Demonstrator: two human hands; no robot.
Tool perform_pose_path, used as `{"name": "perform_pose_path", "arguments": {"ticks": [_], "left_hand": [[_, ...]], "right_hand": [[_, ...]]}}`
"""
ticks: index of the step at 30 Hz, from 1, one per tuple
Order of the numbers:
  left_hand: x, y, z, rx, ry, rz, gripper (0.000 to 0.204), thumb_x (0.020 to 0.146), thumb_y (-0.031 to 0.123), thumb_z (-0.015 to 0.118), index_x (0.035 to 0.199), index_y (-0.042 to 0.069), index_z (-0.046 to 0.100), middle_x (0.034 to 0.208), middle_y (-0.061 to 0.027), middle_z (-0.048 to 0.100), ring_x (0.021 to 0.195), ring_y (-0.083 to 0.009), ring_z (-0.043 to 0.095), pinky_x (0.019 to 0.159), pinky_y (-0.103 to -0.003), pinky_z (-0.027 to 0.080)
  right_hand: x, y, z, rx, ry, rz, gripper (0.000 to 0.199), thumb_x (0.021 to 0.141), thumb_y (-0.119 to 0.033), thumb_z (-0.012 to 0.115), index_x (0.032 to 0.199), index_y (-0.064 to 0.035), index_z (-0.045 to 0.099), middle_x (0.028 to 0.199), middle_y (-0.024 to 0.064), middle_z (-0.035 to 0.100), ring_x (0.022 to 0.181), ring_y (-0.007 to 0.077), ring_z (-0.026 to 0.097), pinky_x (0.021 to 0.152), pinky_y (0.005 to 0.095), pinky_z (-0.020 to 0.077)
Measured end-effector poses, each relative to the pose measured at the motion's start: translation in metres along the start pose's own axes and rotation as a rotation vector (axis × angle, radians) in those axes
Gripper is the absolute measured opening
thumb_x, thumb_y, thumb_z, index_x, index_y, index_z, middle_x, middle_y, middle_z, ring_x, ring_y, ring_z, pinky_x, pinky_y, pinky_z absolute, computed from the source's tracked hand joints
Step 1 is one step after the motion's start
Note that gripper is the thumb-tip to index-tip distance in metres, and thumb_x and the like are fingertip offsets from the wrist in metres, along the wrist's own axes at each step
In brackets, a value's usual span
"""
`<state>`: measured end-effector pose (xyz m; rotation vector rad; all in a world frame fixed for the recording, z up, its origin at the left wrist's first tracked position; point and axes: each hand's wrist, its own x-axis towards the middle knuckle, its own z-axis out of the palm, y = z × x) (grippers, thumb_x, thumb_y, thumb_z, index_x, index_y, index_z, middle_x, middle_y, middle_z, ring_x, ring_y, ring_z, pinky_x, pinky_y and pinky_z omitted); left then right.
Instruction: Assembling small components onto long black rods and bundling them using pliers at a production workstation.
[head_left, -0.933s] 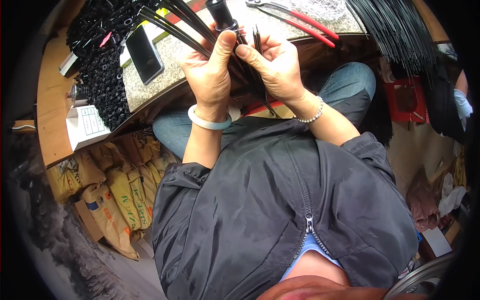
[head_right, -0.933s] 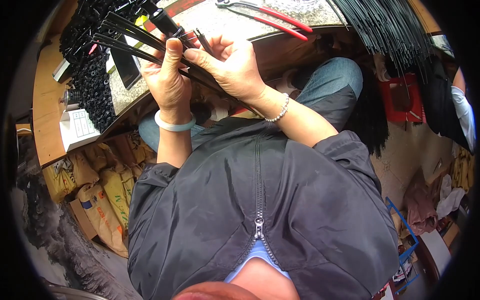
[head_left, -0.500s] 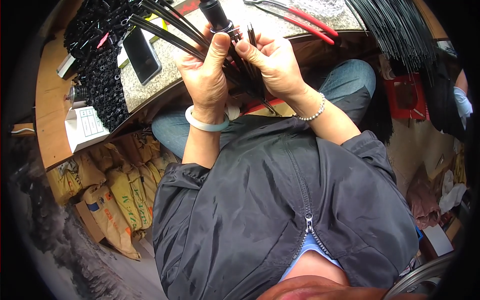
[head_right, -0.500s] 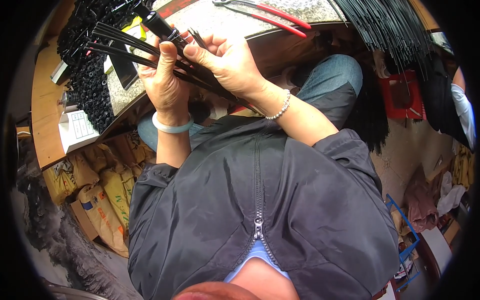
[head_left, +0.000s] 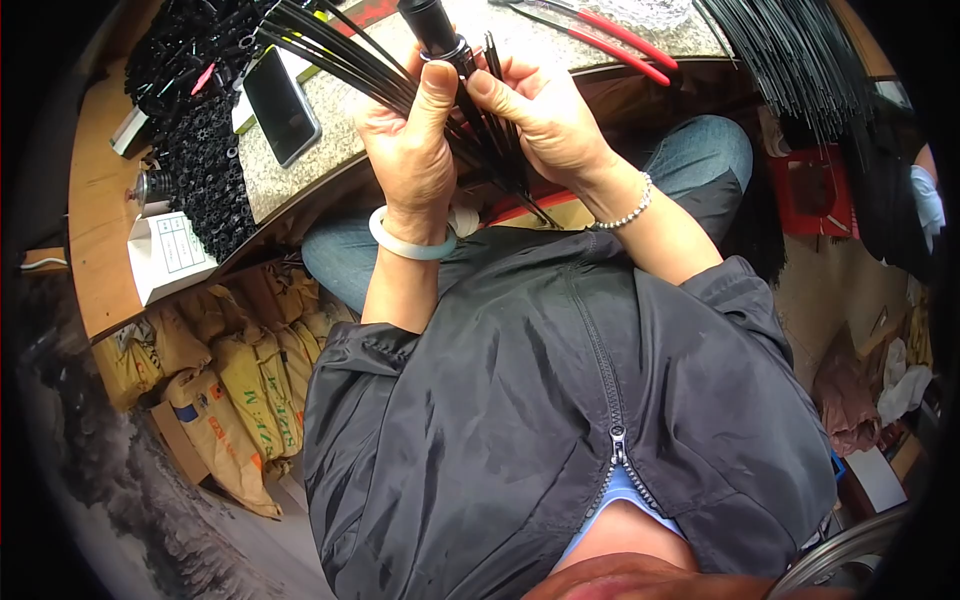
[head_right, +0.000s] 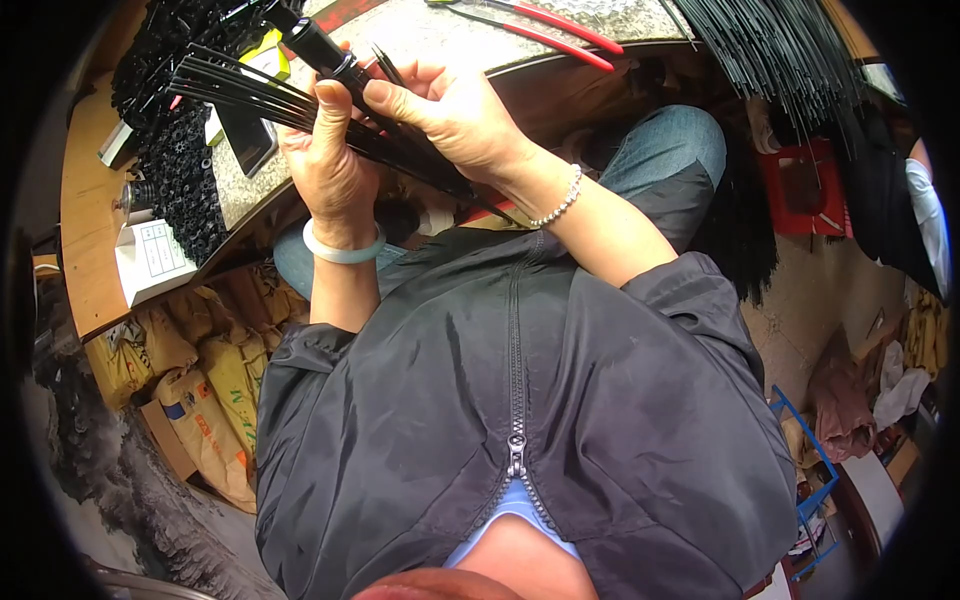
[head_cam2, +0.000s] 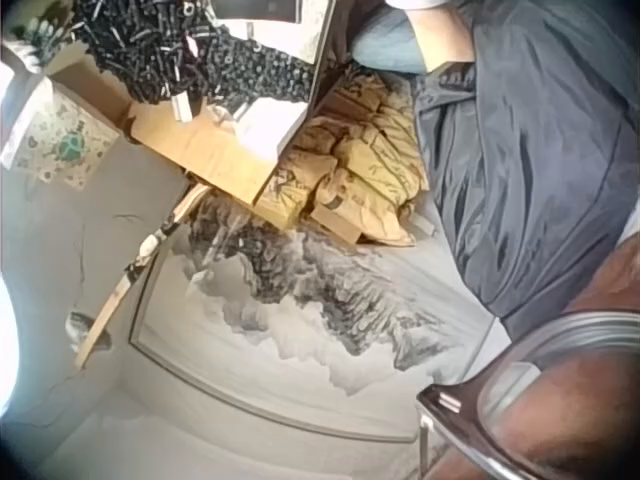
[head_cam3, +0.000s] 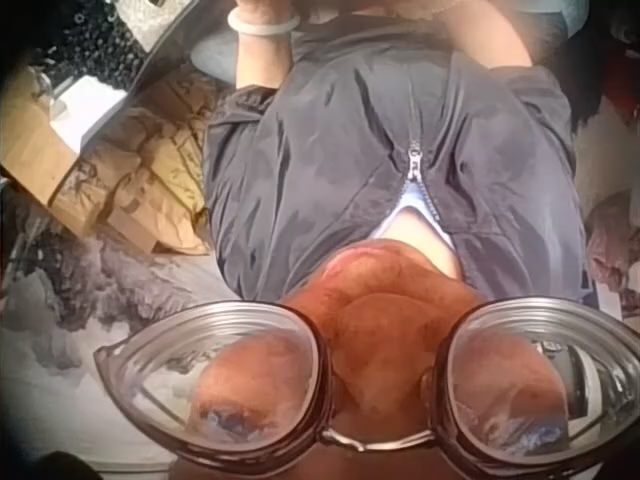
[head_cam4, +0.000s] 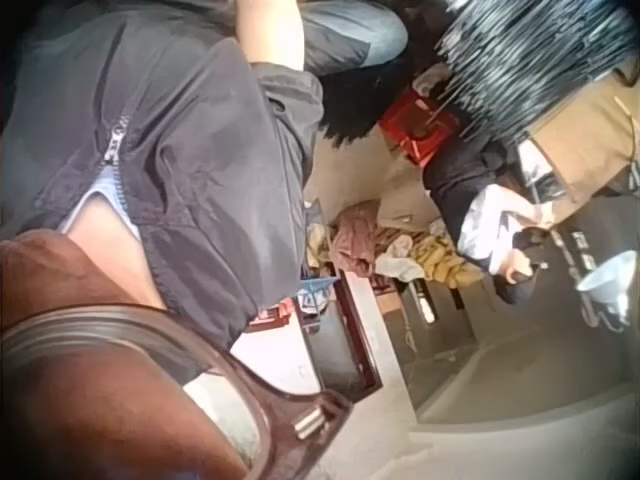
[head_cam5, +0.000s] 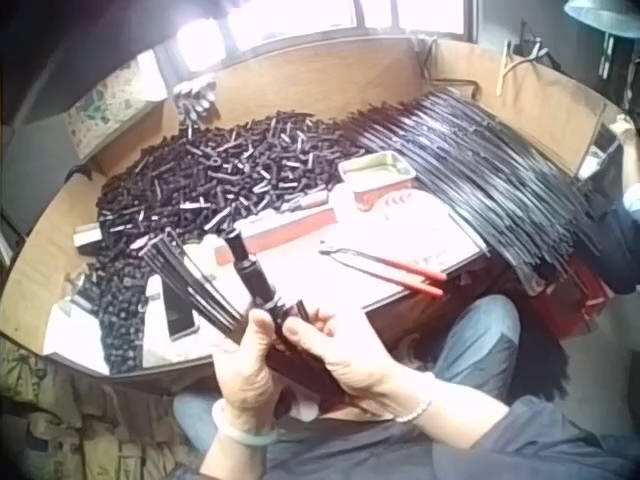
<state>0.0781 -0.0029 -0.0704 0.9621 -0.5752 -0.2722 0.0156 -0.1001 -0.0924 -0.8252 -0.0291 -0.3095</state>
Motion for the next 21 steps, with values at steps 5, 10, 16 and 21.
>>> {"name": "perform_pose_path", "arguments": {"ticks": [5, 10, 16, 21], "left_hand": [[0.001, 0.002, -0.002, 0.12, -0.09, 0.067, 0.032, 0.085, 0.014, 0.064, 0.11, -0.003, 0.055, 0.101, -0.0079, 0.061, 0.084, -0.0129, 0.059, 0.077, -0.025, 0.048], [0.002, 0.001, 0.009, 0.208, 0.064, 0.222, 0.017, 0.082, 0.006, 0.067, 0.094, -0.004, 0.062, 0.082, -0.0039, 0.064, 0.071, -0.0087, 0.059, 0.067, -0.021, 0.046], [0.0, -0.002, 0.006, 0.174, 0.087, 0.217, 0.017, 0.083, 0.007, 0.066, 0.095, -0.004, 0.063, 0.085, -0.0053, 0.065, 0.074, -0.0089, 0.059, 0.069, -0.021, 0.046], [-0.002, -0.007, 0.002, 0.25, 0.012, 0.216, 0.029, 0.086, 0.016, 0.062, 0.107, -0.004, 0.058, 0.093, -0.0074, 0.064, 0.082, -0.0138, 0.061, 0.076, -0.025, 0.048]], "right_hand": [[-0.006, -0.001, 0.009, -0.101, 0.067, -0.05, 0.017, 0.086, -0.01, 0.062, 0.099, 0.0004, 0.059, 0.09, 0.0045, 0.064, 0.083, 0.0076, 0.059, 0.076, 0.0215, 0.0485], [-0.007, 0.001, 0.012, -0.056, 0.139, -0.054, 0.016, 0.085, -0.008, 0.062, 0.098, 0.0004, 0.06, 0.091, 0.0052, 0.065, 0.079, 0.0075, 0.06, 0.073, 0.0198, 0.0489], [-0.008, 0.002, 0.007, -0.043, 0.146, -0.075, 0.014, 0.086, -0.008, 0.061, 0.098, 0.0004, 0.061, 0.09, 0.0057, 0.065, 0.08, 0.0076, 0.06, 0.074, 0.0199, 0.0485], [-0.006, -0.001, 0.002, -0.009, 0.045, 0.004, 0.015, 0.088, -0.012, 0.06, 0.095, 0.0004, 0.062, 0.087, 0.0037, 0.064, 0.077, 0.007, 0.059, 0.07, 0.0187, 0.0474]]}}
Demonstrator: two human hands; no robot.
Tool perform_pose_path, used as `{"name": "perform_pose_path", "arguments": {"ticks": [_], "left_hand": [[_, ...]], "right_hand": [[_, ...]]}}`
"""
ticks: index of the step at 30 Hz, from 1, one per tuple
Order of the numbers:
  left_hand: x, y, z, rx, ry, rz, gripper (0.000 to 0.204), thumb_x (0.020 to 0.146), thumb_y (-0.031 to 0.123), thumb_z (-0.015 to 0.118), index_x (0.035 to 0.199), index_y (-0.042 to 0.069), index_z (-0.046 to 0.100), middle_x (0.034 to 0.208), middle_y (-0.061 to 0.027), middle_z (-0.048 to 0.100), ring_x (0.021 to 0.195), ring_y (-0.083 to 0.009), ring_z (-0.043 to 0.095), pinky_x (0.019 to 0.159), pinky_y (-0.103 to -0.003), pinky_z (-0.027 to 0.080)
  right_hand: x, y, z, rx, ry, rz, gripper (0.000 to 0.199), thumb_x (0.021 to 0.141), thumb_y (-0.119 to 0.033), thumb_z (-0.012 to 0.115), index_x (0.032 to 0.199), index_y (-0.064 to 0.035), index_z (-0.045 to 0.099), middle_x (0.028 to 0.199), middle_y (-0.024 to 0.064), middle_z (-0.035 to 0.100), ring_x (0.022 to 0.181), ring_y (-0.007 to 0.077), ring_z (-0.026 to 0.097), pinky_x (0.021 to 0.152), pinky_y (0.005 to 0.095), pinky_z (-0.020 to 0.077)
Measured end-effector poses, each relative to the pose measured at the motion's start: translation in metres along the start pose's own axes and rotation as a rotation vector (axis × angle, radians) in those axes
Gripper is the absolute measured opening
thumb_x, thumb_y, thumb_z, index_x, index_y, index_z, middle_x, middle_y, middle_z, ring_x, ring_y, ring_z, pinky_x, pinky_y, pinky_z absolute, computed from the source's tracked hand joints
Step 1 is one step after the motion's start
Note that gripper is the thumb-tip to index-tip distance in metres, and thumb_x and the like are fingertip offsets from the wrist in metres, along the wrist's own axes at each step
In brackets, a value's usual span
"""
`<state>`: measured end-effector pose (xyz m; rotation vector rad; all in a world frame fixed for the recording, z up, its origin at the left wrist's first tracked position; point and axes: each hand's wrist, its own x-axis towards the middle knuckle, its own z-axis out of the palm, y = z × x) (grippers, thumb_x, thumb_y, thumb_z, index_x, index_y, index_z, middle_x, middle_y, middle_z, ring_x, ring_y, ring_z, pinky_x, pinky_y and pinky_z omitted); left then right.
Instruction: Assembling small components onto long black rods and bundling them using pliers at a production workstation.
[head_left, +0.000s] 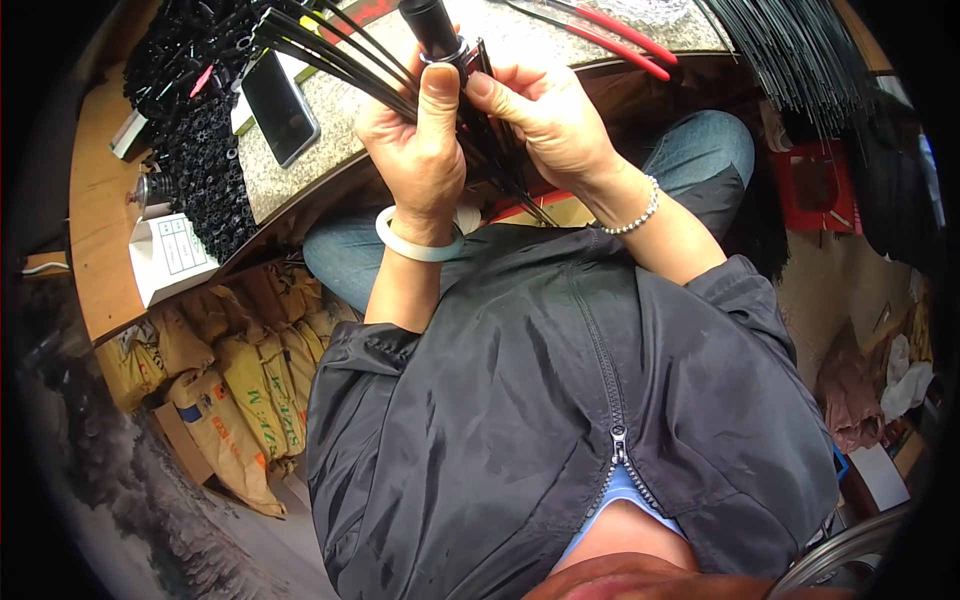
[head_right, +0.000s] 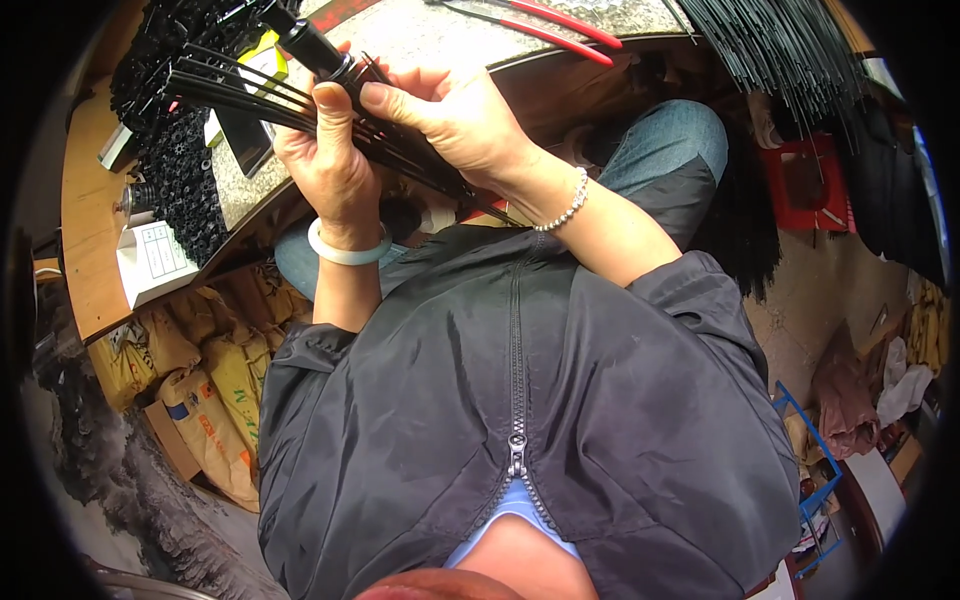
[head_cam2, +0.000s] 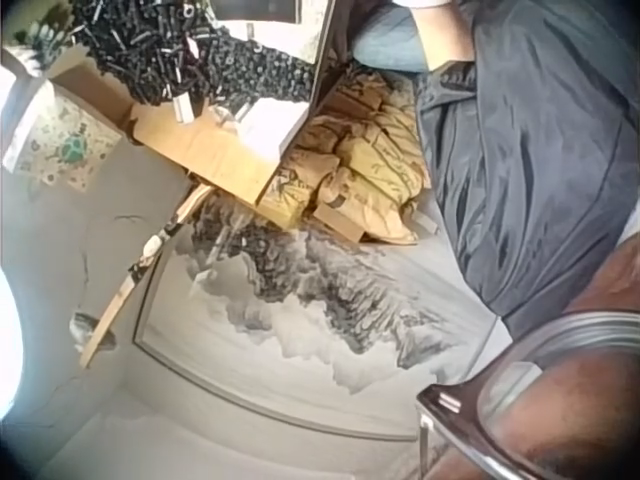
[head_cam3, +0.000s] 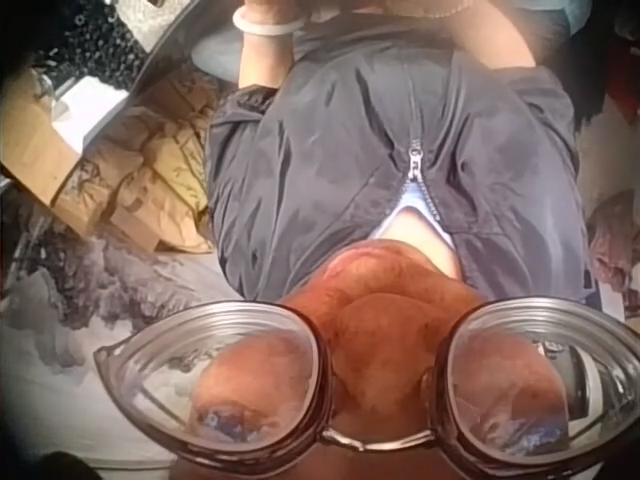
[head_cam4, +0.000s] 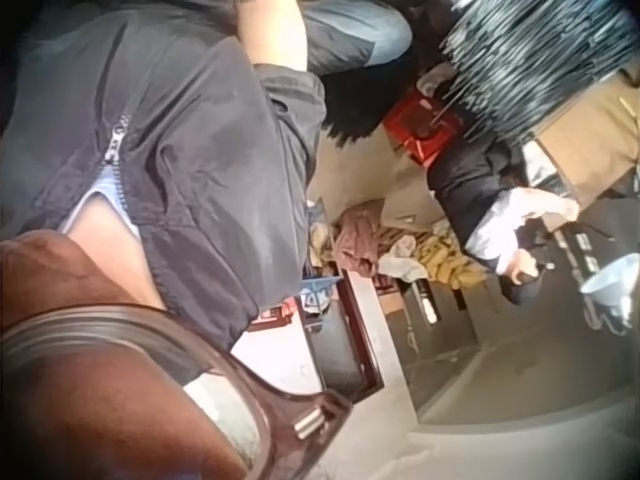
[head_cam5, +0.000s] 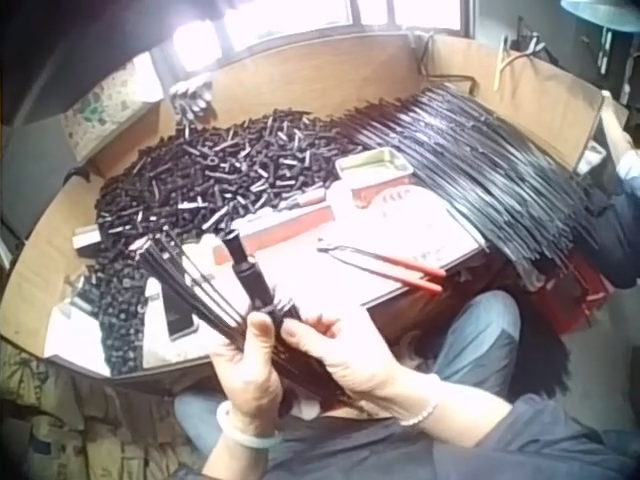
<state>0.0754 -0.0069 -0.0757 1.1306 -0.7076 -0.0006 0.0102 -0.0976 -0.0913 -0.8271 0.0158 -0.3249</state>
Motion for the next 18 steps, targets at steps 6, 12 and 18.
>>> {"name": "perform_pose_path", "arguments": {"ticks": [6, 12, 18], "left_hand": [[-0.002, -0.003, -0.001, -0.077, -0.014, -0.052, 0.032, 0.087, 0.017, 0.06, 0.11, -0.005, 0.055, 0.097, -0.0106, 0.063, 0.084, -0.0163, 0.061, 0.078, -0.028, 0.05], [0.0, -0.003, -0.004, -0.035, 0.004, -0.031, 0.032, 0.085, 0.014, 0.063, 0.109, -0.005, 0.053, 0.103, -0.0152, 0.06, 0.087, -0.0205, 0.062, 0.078, -0.031, 0.052], [-0.002, 0.003, 0.003, -0.091, -0.01, -0.076, 0.034, 0.086, 0.018, 0.062, 0.11, -0.005, 0.052, 0.096, -0.0147, 0.062, 0.084, -0.0197, 0.063, 0.078, -0.03, 0.051]], "right_hand": [[-0.003, -0.004, 0.006, -0.12, 0.032, -0.073, 0.015, 0.088, -0.011, 0.06, 0.098, -0.0001, 0.06, 0.087, 0.0043, 0.064, 0.077, 0.0058, 0.058, 0.07, 0.0182, 0.047], [-0.004, -0.001, 0.005, -0.082, 0.065, -0.127, 0.015, 0.086, -0.01, 0.062, 0.098, -0.001, 0.06, 0.086, 0.0038, 0.064, 0.075, 0.0049, 0.058, 0.067, 0.0172, 0.0462], [-0.006, -0.012, 0.006, -0.146, 0.054, 0.022, 0.014, 0.084, -0.013, 0.065, 0.094, -0.0037, 0.061, 0.082, -0.0009, 0.063, 0.067, 0.0014, 0.053, 0.056, 0.0137, 0.039]]}}
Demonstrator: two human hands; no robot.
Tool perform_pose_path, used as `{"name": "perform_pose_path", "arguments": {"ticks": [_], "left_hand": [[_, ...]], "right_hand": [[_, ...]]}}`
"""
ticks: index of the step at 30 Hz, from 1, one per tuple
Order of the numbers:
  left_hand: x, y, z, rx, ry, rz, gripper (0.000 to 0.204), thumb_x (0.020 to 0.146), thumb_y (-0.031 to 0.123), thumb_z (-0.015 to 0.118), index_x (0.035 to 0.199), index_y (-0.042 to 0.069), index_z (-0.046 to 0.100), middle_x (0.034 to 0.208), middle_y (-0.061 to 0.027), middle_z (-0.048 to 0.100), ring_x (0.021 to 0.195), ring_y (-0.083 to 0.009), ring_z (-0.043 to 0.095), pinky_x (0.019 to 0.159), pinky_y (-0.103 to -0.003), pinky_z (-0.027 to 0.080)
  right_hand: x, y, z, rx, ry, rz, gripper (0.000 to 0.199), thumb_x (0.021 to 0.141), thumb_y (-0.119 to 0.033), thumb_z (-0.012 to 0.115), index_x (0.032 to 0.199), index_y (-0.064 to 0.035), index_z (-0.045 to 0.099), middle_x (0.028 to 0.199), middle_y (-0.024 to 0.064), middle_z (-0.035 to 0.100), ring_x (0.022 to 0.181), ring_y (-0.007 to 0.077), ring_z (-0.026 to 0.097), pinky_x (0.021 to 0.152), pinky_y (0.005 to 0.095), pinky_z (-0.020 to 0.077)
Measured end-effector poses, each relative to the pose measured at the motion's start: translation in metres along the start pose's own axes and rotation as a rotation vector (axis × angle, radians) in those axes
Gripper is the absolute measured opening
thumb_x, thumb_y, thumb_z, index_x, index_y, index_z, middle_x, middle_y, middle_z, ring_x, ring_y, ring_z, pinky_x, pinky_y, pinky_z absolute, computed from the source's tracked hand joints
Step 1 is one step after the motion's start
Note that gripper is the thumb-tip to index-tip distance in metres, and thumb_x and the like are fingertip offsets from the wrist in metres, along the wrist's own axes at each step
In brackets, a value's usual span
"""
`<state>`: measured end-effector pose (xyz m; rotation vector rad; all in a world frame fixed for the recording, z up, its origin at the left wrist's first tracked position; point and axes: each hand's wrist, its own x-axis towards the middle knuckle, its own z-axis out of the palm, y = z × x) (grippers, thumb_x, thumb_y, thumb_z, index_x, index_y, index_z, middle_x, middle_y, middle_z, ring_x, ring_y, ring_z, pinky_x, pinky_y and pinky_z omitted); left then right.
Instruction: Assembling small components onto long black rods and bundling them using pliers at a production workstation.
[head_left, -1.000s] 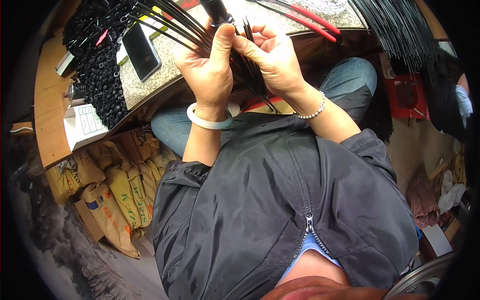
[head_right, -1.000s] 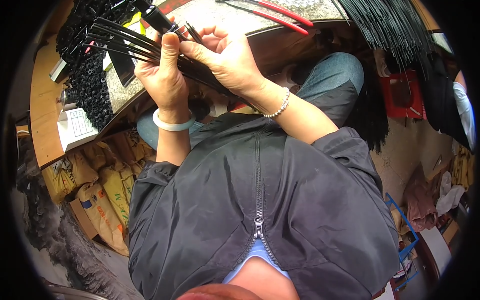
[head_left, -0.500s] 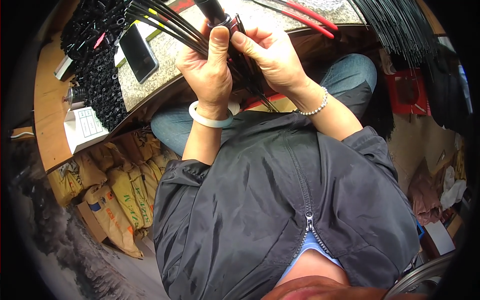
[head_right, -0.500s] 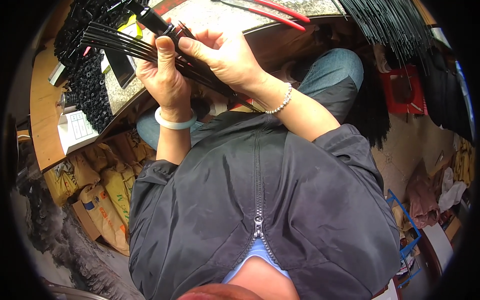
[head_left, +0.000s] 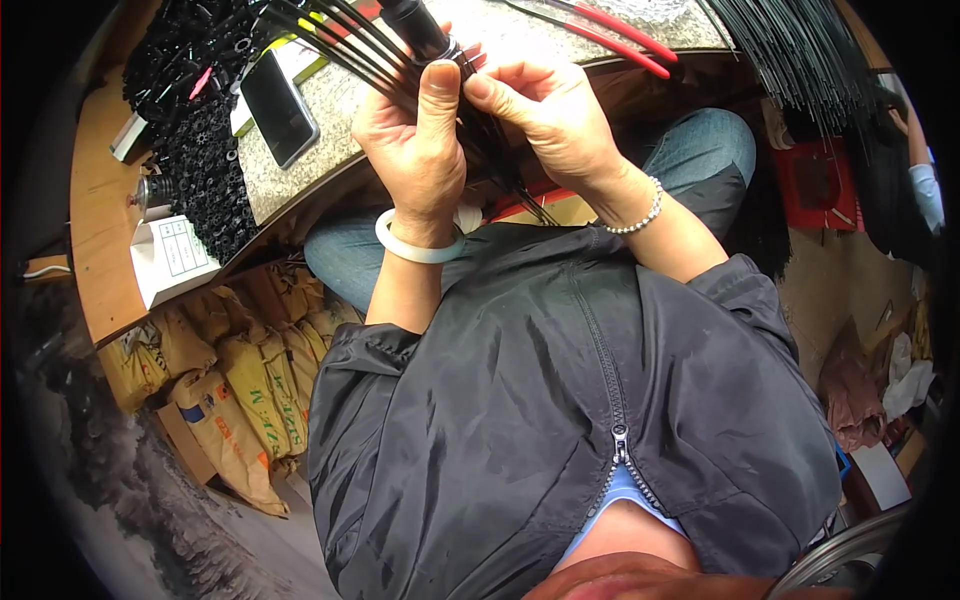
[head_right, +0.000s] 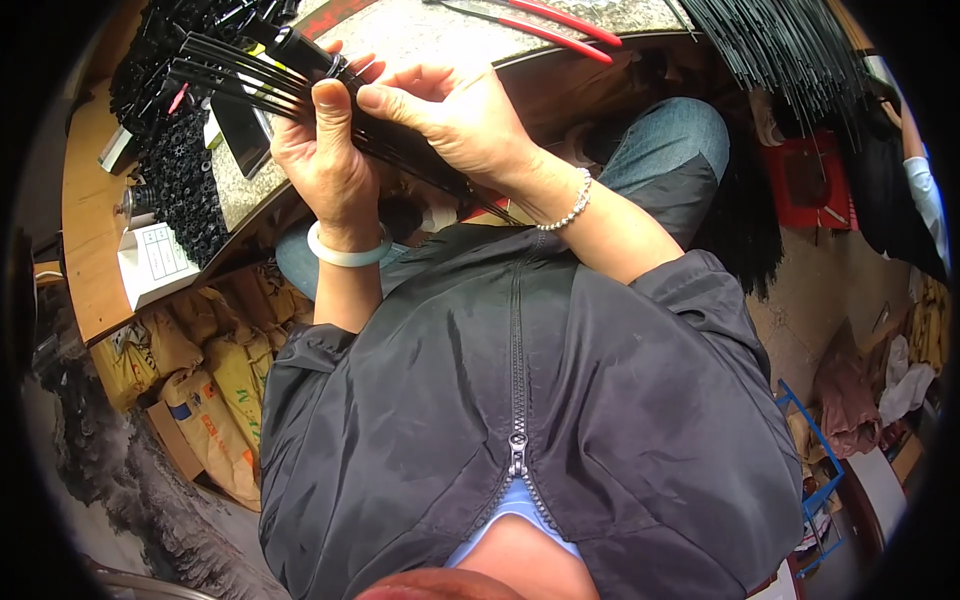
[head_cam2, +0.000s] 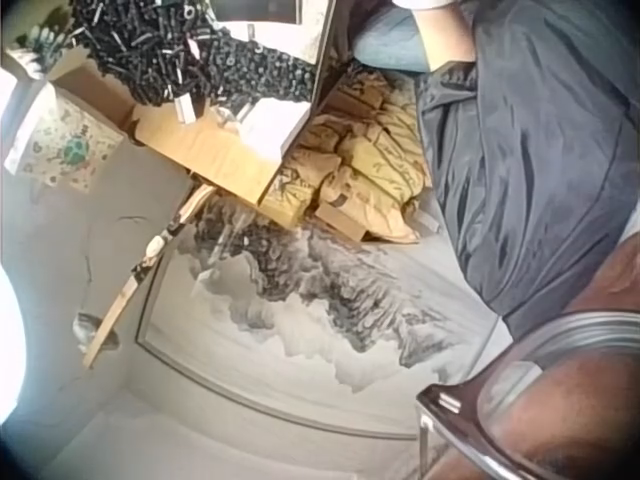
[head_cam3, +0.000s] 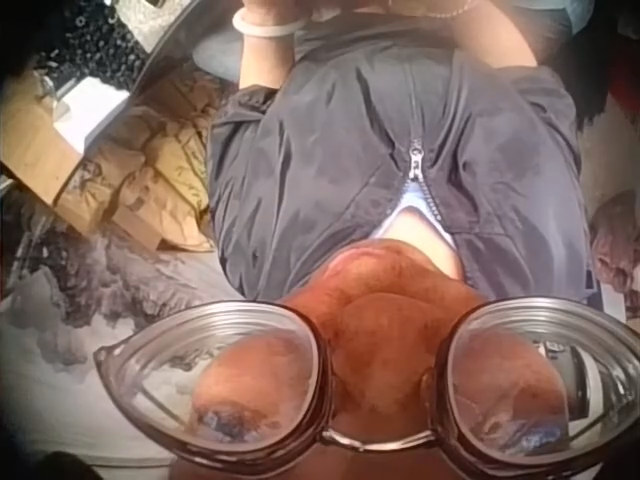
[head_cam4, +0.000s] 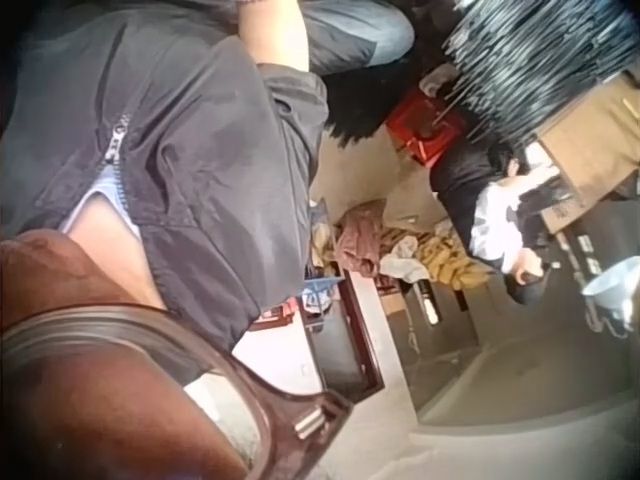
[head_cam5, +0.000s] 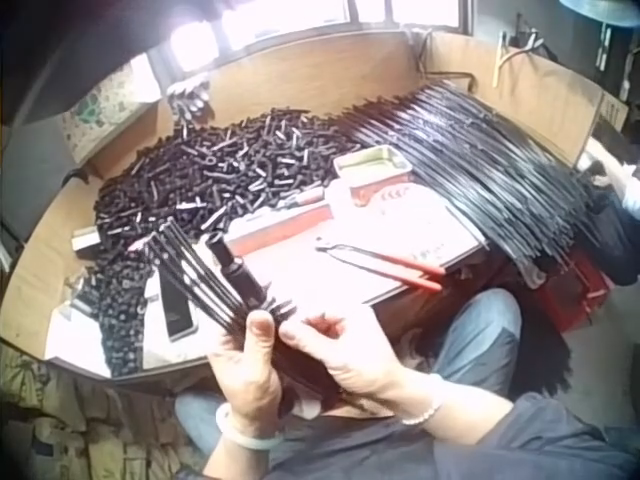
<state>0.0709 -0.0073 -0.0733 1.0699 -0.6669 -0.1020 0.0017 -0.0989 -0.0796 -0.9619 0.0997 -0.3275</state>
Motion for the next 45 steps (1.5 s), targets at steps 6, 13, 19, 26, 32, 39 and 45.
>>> {"name": "perform_pose_path", "arguments": {"ticks": [6, 13, 19, 26, 32, 39, 45], "left_hand": [[0.001, -0.004, -0.008, 0.031, -0.061, -0.022, 0.04, 0.087, 0.025, 0.059, 0.112, -0.006, 0.051, 0.096, -0.0149, 0.062, 0.085, -0.0193, 0.062, 0.08, -0.03, 0.05], [-0.002, 0.006, -0.001, -0.091, -0.039, -0.1, 0.046, 0.088, 0.028, 0.057, 0.117, -0.005, 0.047, 0.097, -0.0132, 0.062, 0.088, -0.0207, 0.062, 0.081, -0.031, 0.05], [-0.003, 0.0, -0.01, -0.177, -0.121, -0.143, 0.035, 0.088, 0.024, 0.058, 0.114, 0.0, 0.053, 0.108, -0.0102, 0.06, 0.089, -0.0149, 0.06, 0.083, -0.027, 0.047], [-0.004, -0.003, -0.005, -0.181, -0.12, -0.144, 0.043, 0.089, 0.034, 0.055, 0.113, -0.001, 0.053, 0.102, -0.0094, 0.062, 0.091, -0.0142, 0.058, 0.085, -0.027, 0.044], [0.01, 0.0, -0.009, -0.361, -0.14, -0.188, 0.061, 0.089, 0.045, 0.048, 0.122, -0.006, 0.041, 0.083, -0.0068, 0.057, 0.076, -0.0169, 0.057, 0.081, -0.035, 0.047], [0.014, 0.021, -0.005, -0.085, -0.228, -0.245, 0.053, 0.082, 0.025, 0.065, 0.112, -0.015, 0.047, 0.065, -0.0023, 0.046, 0.058, -0.0122, 0.049, 0.051, -0.026, 0.044], [0.009, 0.037, 0.008, -0.04, -0.05, -0.199, 0.022, 0.086, 0.002, 0.056, 0.105, -0.008, 0.06, 0.055, 0.0026, 0.052, 0.042, -0.0008, 0.043, 0.041, -0.017, 0.032]], "right_hand": [[0.006, -0.004, -0.002, 0.027, -0.027, 0.037, 0.013, 0.083, -0.016, 0.067, 0.09, -0.0068, 0.062, 0.073, -0.0064, 0.056, 0.057, -0.002, 0.043, 0.049, 0.0131, 0.0292], [0.006, 0.006, -0.007, 0.059, -0.046, 0.008, 0.015, 0.084, -0.018, 0.066, 0.092, -0.0061, 0.062, 0.074, -0.0054, 0.057, 0.059, -0.0003, 0.046, 0.052, 0.0127, 0.0349], [0.01, 0.005, -0.011, 0.064, -0.097, 0.061, 0.013, 0.088, -0.02, 0.061, 0.089, -0.0079, 0.063, 0.083, -0.0049, 0.058, 0.069, 0.0004, 0.048, 0.059, 0.0129, 0.0376], [0.021, 0.006, -0.019, -0.089, -0.182, -0.075, 0.021, 0.085, -0.024, 0.064, 0.092, -0.0045, 0.064, 0.087, -0.0023, 0.06, 0.075, 0.0044, 0.051, 0.066, 0.0173, 0.0409], [0.005, 0.045, -0.006, -0.176, -0.047, -0.246, 0.049, 0.078, -0.032, 0.071, 0.109, 0.0014, 0.054, 0.093, 0.0019, 0.058, 0.087, 0.0072, 0.054, 0.072, 0.0204, 0.045], [-0.011, 0.048, -0.012, -0.53, -0.103, -0.119, 0.036, 0.075, -0.021, 0.074, 0.1, -0.0003, 0.058, 0.077, 0.0093, 0.065, 0.072, 0.0099, 0.06, 0.067, 0.0269, 0.0489], [-0.006, 0.007, -0.01, -0.922, -0.022, -0.652, 0.075, 0.058, -0.042, 0.081, 0.115, -0.0022, 0.052, 0.113, 0.0141, 0.054, 0.101, 0.0255, 0.053, 0.088, 0.0359, 0.0421]]}}
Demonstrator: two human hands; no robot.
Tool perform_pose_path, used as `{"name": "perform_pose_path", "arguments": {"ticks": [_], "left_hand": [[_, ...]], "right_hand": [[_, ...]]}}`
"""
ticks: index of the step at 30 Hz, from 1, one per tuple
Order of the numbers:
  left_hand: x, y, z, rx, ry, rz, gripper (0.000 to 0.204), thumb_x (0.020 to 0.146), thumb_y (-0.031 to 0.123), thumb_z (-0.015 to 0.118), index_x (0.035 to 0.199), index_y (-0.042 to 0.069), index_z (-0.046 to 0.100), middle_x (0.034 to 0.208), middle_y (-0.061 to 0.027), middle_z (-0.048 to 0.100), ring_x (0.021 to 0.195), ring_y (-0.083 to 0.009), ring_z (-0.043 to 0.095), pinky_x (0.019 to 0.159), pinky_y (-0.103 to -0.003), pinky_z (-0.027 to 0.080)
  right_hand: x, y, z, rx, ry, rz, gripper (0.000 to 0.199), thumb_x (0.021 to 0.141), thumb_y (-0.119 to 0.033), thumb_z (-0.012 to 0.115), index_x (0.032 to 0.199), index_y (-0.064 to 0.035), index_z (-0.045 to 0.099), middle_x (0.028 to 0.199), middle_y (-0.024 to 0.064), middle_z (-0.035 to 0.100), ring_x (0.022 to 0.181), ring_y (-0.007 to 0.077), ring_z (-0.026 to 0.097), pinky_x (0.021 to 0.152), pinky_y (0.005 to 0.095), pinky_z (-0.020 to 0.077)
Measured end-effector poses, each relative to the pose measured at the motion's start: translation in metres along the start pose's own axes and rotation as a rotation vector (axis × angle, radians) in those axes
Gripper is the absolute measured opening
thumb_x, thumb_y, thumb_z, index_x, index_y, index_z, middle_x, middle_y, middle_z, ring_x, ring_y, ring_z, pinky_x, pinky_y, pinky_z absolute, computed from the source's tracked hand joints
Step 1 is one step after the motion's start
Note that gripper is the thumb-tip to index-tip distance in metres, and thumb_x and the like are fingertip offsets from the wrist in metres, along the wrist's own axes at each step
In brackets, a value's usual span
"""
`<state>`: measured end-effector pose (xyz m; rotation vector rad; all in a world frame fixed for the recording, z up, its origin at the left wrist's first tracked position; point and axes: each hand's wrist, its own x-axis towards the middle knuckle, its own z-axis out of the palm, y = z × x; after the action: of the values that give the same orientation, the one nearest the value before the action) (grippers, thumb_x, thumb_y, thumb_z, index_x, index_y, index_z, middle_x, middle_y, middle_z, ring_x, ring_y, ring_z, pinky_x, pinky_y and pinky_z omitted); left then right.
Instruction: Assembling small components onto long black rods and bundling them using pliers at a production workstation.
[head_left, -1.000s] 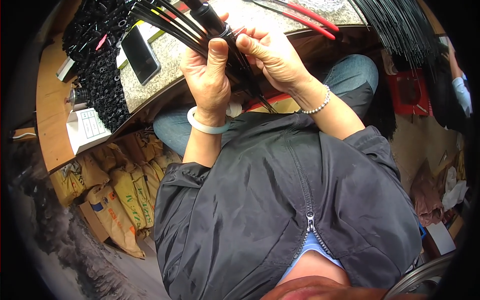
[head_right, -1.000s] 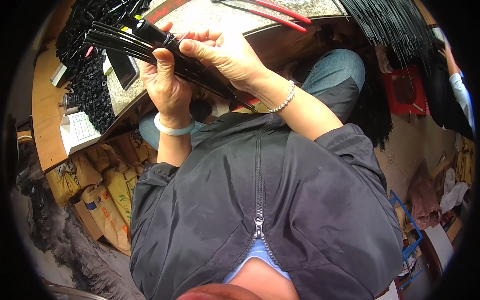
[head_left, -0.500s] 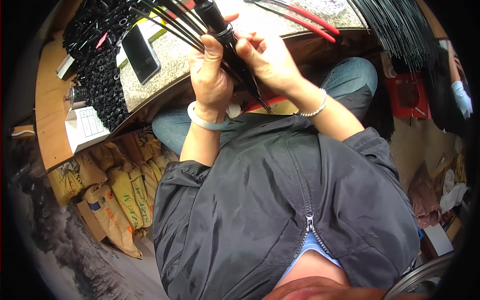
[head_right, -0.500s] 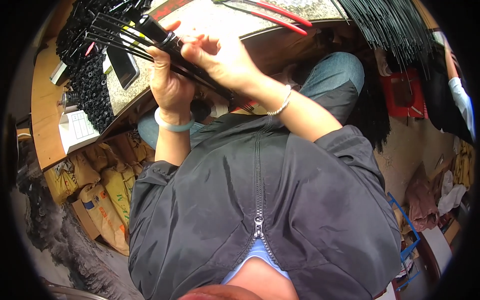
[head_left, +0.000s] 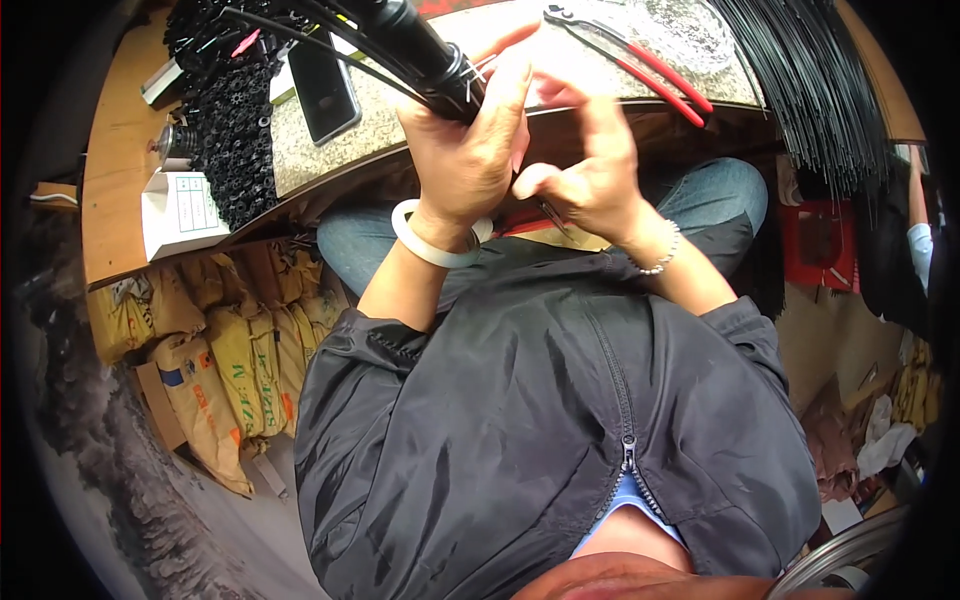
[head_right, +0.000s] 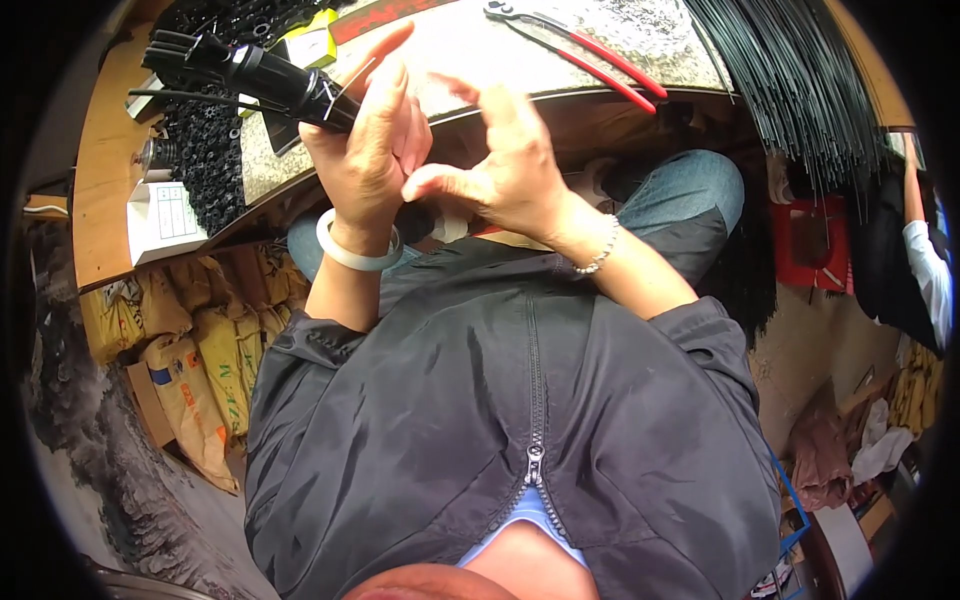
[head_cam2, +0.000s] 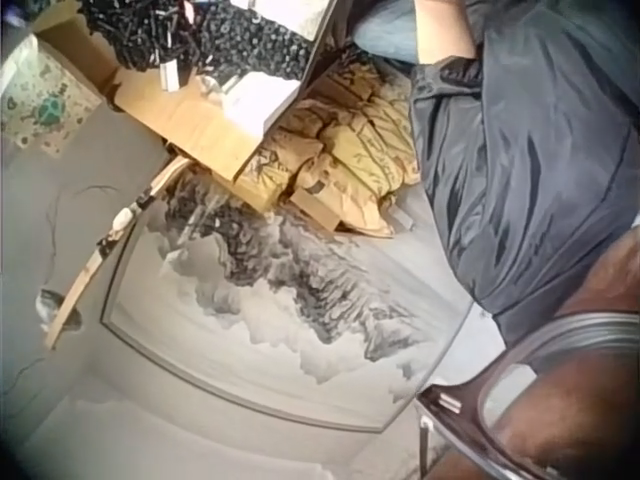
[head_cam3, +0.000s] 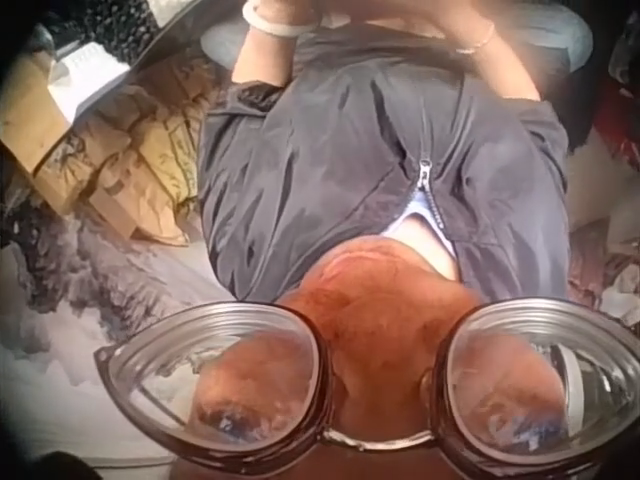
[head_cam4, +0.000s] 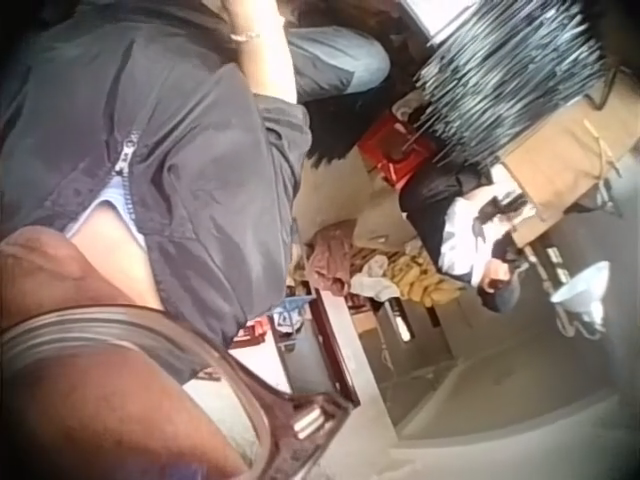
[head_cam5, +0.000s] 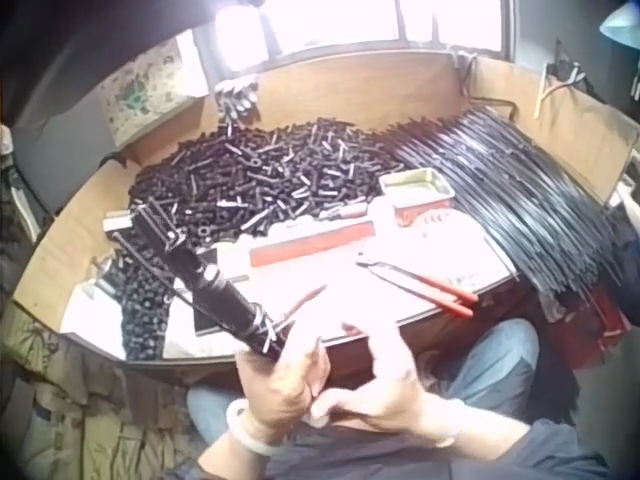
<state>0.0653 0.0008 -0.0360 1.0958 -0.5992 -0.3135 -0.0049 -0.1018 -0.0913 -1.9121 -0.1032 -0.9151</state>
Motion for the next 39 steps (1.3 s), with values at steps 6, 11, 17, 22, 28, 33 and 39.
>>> {"name": "perform_pose_path", "arguments": {"ticks": [6, 11, 17, 22, 28, 33, 39], "left_hand": [[0.004, -0.02, -0.005, 0.254, -0.003, 0.314, 0.021, 0.084, -0.001, 0.055, 0.104, -0.008, 0.058, 0.073, -0.0065, 0.061, 0.055, -0.0056, 0.053, 0.053, -0.019, 0.042], [-0.004, -0.014, 0.002, 0.259, 0.036, 0.3, 0.02, 0.085, 0.0, 0.055, 0.103, -0.007, 0.059, 0.09, -0.0132, 0.064, 0.081, -0.0162, 0.063, 0.072, -0.024, 0.049], [-0.004, -0.011, 0.007, 0.101, 0.134, 0.108, 0.014, 0.083, -0.005, 0.055, 0.095, -0.008, 0.061, 0.079, -0.0046, 0.063, 0.063, -0.0027, 0.052, 0.058, -0.019, 0.043], [-0.008, -0.014, -0.001, 0.2, 0.105, 0.128, 0.012, 0.082, -0.005, 0.057, 0.093, -0.007, 0.062, 0.078, -0.0032, 0.063, 0.064, 0.0001, 0.048, 0.057, -0.016, 0.039], [-0.002, 0.001, -0.01, 0.142, 0.063, 0.117, 0.029, 0.09, 0.003, 0.049, 0.114, -0.011, 0.052, 0.053, 0.0033, 0.041, 0.038, -0.0029, 0.033, 0.036, -0.018, 0.028], [-0.003, 0.008, -0.017, 0.114, 0.063, 0.077, 0.029, 0.09, 0.005, 0.048, 0.115, -0.01, 0.052, 0.049, 0.0046, 0.035, 0.036, -0.0036, 0.028, 0.036, -0.019, 0.026], [-0.003, -0.002, -0.025, 0.104, 0.086, 0.087, 0.028, 0.089, 0.003, 0.049, 0.114, -0.009, 0.053, 0.048, 0.0047, 0.036, 0.036, -0.0035, 0.029, 0.037, -0.019, 0.027]], "right_hand": [[0.047, -0.055, -0.016, -0.389, 0.099, -0.263, 0.05, 0.069, -0.037, 0.075, 0.104, -0.0055, 0.06, 0.106, 0.0089, 0.058, 0.1, 0.0216, 0.051, 0.088, 0.034, 0.0321], [0.04, -0.057, -0.017, -0.272, 0.049, -0.166, 0.008, 0.074, -0.008, 0.07, 0.081, -0.0073, 0.065, 0.088, 0.0053, 0.063, 0.089, 0.018, 0.051, 0.081, 0.0308, 0.0316], [0.035, -0.051, -0.015, -0.298, 0.098, -0.309, 0.01, 0.072, -0.003, 0.069, 0.078, -0.0048, 0.062, 0.075, 0.0039, 0.06, 0.064, 0.0181, 0.05, 0.066, 0.0277, 0.0373], [0.04, -0.057, -0.019, 0.195, 0.034, 0.109, 0.005, 0.082, -0.004, 0.064, 0.081, -0.0006, 0.059, 0.071, 0.0, 0.057, 0.061, 0.0045, 0.049, 0.056, 0.0194, 0.0376], [0.019, 0.002, -0.037, -0.208, -0.001, 0.26, 0.012, 0.083, -0.014, 0.065, 0.086, -0.0022, 0.062, 0.075, 0.003, 0.061, 0.066, 0.0104, 0.057, 0.065, 0.0235, 0.0459], [0.017, 0.065, -0.081, -1.076, -0.114, -0.122, 0.018, 0.079, -0.021, 0.066, 0.09, -0.0066, 0.062, 0.094, 0.0072, 0.061, 0.085, 0.027, 0.055, 0.076, 0.0349, 0.0439], [0.019, 0.062, -0.078, -1.117, -0.221, -0.088, 0.017, 0.079, -0.019, 0.064, 0.089, -0.0074, 0.057, 0.087, 0.0084, 0.053, 0.084, 0.027, 0.051, 0.076, 0.037, 0.0414]]}}
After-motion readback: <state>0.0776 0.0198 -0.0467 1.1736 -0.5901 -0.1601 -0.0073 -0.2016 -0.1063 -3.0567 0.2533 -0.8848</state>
